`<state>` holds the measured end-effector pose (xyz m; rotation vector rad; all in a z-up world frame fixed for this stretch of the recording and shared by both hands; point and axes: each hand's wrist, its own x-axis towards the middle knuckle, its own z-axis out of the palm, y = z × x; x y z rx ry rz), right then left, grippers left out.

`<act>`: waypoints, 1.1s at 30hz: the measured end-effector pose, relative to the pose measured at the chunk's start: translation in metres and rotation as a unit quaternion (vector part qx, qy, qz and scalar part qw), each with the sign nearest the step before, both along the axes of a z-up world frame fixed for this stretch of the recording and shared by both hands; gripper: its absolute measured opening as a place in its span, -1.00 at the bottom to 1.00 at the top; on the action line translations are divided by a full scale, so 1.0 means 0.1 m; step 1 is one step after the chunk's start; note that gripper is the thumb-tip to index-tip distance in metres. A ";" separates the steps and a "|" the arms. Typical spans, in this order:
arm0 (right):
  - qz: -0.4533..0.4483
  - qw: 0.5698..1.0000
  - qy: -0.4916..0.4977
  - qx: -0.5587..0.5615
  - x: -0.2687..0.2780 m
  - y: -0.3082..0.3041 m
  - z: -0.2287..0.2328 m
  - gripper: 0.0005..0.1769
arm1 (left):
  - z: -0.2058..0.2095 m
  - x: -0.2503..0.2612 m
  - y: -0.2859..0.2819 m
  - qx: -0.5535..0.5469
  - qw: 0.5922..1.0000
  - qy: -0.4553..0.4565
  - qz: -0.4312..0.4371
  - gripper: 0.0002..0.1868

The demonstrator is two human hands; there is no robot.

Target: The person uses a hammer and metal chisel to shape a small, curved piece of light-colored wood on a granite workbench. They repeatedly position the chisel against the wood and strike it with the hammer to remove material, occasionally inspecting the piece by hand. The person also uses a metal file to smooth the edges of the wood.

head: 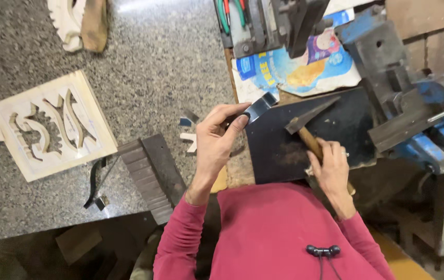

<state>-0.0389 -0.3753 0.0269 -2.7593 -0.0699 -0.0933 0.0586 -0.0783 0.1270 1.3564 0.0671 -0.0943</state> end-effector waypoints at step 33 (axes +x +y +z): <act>0.122 0.837 0.456 0.278 0.54 0.98 0.87 -0.42 | -0.94 -1.06 1.83 0.087 0.916 0.024 0.392 -0.75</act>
